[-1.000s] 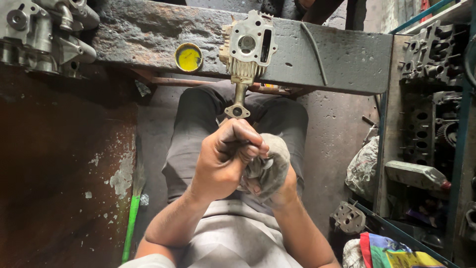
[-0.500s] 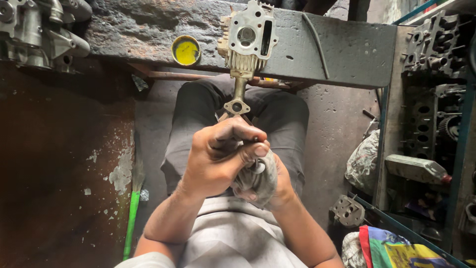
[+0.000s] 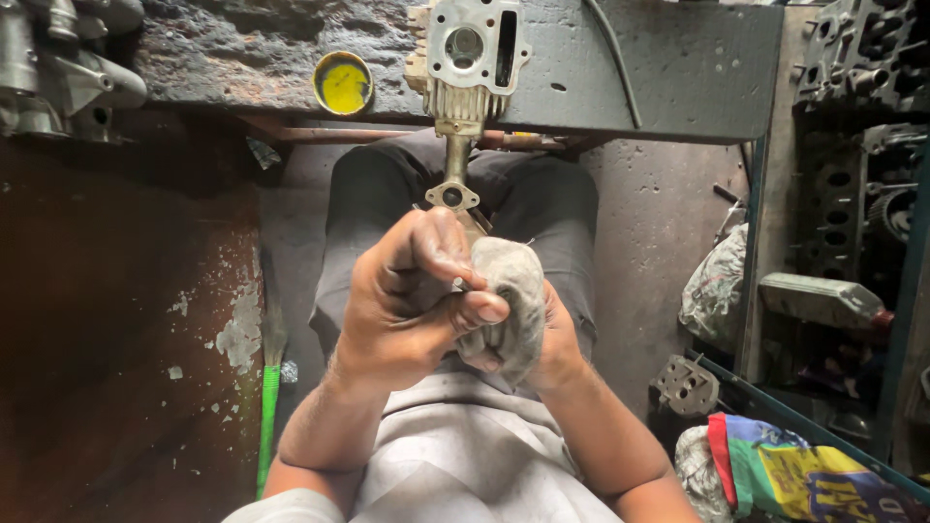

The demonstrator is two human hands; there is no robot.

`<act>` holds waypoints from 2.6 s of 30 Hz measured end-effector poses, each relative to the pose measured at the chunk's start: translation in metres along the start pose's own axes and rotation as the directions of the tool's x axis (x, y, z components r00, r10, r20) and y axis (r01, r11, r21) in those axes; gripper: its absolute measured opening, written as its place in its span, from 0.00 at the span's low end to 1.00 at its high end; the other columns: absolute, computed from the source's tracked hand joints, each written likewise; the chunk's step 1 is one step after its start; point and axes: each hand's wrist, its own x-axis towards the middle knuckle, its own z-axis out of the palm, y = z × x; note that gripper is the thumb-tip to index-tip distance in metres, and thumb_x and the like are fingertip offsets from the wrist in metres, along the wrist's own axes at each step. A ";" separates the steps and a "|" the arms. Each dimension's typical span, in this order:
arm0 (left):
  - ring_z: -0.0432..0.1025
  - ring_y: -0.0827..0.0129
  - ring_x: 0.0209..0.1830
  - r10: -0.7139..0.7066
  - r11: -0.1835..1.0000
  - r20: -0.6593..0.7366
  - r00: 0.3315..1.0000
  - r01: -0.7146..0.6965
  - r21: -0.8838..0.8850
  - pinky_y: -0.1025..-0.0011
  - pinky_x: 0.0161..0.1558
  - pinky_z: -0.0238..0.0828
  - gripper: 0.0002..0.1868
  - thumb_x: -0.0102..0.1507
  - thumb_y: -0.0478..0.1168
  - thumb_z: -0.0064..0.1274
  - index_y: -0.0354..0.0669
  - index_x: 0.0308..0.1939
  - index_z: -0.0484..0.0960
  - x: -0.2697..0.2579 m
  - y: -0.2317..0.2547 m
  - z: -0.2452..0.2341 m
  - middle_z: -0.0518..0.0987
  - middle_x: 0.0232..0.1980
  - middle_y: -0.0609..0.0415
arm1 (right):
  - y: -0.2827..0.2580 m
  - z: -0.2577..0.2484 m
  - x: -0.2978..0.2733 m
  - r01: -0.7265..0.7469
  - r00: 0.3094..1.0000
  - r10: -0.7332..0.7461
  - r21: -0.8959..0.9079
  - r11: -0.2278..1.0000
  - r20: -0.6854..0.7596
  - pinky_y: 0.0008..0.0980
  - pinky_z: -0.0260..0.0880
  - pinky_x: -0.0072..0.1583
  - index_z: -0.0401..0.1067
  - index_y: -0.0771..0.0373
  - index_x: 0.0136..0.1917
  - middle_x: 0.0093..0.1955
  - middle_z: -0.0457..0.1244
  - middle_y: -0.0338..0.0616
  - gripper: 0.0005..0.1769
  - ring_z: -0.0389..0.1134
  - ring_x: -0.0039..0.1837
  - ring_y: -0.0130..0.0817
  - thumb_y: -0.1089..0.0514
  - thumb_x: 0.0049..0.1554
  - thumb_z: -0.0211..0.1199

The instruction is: The person sits on the floor and cleans a metal engine cylinder head using a rag. They wipe the exterior surfaces and the interior bore of the part, then use a small metal tool to clean a specific area before wiping it again.

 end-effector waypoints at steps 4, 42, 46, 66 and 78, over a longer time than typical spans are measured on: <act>0.68 0.80 0.40 -0.007 0.996 -0.038 0.999 0.010 0.084 0.82 0.45 0.65 0.17 0.62 0.22 0.66 0.39 0.41 0.73 0.004 0.004 -0.001 0.74 0.39 0.58 | 0.003 -0.005 0.000 -0.056 0.997 0.055 0.019 0.998 0.060 0.30 0.64 0.36 0.71 0.64 0.64 0.40 0.66 0.47 0.18 0.64 0.35 0.32 0.58 0.62 0.65; 0.76 0.75 0.45 -0.225 0.970 -0.029 0.974 0.227 0.086 0.76 0.51 0.75 0.09 0.63 0.22 0.62 0.32 0.43 0.78 0.026 -0.001 -0.007 0.80 0.43 0.52 | 0.002 -0.037 0.008 -0.042 0.999 0.039 0.089 0.995 0.027 0.33 0.75 0.49 0.70 0.70 0.62 0.50 0.69 0.50 0.26 0.72 0.47 0.34 0.69 0.52 0.75; 0.78 0.73 0.49 -0.193 0.969 0.049 0.980 0.183 0.168 0.75 0.55 0.77 0.07 0.66 0.23 0.54 0.30 0.47 0.81 0.045 -0.003 -0.010 0.82 0.46 0.53 | -0.003 -0.043 0.014 0.005 0.998 -0.010 0.066 0.998 0.067 0.34 0.74 0.46 0.71 0.73 0.61 0.47 0.69 0.51 0.18 0.71 0.44 0.35 0.68 0.60 0.72; 0.77 0.50 0.38 -0.040 -0.166 0.397 0.917 -0.398 0.902 0.57 0.44 0.71 0.05 0.59 0.29 0.52 0.41 0.37 0.76 0.210 -0.208 -0.042 0.79 0.38 0.47 | -0.026 -0.074 -0.023 0.140 0.962 -0.155 -0.080 0.987 -0.225 0.33 0.68 0.48 0.67 0.77 0.64 0.46 0.66 0.53 0.21 0.67 0.44 0.37 0.65 0.58 0.56; 0.77 0.53 0.46 -0.392 0.535 0.418 0.819 -0.167 0.828 0.61 0.47 0.72 0.19 0.61 0.48 0.64 0.38 0.48 0.81 0.133 -0.074 -0.016 0.82 0.45 0.46 | -0.038 -0.057 -0.008 0.126 0.949 -0.164 -0.153 0.980 -0.269 0.33 0.70 0.50 0.65 0.76 0.67 0.52 0.68 0.52 0.28 0.69 0.47 0.36 0.54 0.61 0.47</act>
